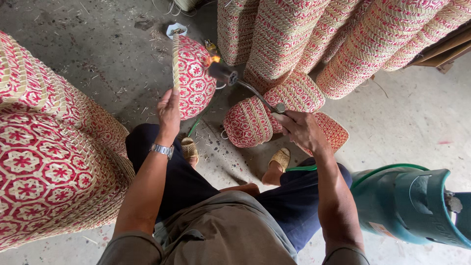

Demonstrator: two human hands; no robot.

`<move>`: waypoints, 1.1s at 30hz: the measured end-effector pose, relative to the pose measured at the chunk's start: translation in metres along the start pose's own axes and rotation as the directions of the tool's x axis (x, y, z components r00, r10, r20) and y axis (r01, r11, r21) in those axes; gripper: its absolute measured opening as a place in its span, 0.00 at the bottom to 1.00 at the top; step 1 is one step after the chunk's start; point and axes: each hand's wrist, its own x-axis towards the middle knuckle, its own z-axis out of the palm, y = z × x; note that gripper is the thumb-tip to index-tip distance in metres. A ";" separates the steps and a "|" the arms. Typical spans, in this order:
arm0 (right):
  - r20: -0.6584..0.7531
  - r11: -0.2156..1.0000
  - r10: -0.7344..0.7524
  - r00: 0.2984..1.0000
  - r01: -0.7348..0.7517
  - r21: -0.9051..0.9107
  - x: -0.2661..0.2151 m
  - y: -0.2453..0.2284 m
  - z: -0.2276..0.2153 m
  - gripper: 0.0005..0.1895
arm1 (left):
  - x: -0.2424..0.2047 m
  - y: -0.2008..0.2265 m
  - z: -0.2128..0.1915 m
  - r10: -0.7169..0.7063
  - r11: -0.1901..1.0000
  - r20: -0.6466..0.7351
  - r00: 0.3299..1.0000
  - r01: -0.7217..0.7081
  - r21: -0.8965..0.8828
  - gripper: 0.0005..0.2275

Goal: The person uses a blowtorch to apply heat to the surface of woven baskets. They rotate each basket to treat different sides and then place it on a stack. The process is repeated for multiple baskets.

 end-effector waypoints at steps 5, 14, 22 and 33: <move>-0.054 0.994 0.037 0.998 -0.042 -0.099 0.010 -0.029 -0.001 0.15 | -0.010 -0.004 0.015 0.174 0.977 0.030 0.984 -0.176 0.119 0.17; 0.005 0.991 0.107 0.994 -0.106 -0.084 0.001 -0.042 0.008 0.16 | 0.008 -0.049 0.012 -0.002 0.959 -0.051 0.999 -0.012 -0.283 0.18; 0.032 0.978 0.194 0.980 -0.191 -0.077 -0.003 -0.027 0.015 0.15 | 0.018 -0.050 0.016 -0.066 0.781 0.032 0.997 0.072 -0.620 0.21; 0.114 0.987 0.154 0.981 -0.148 -0.059 -0.019 -0.008 0.022 0.14 | 0.043 -0.058 -0.009 -0.286 0.678 -0.116 0.951 0.115 -0.726 0.13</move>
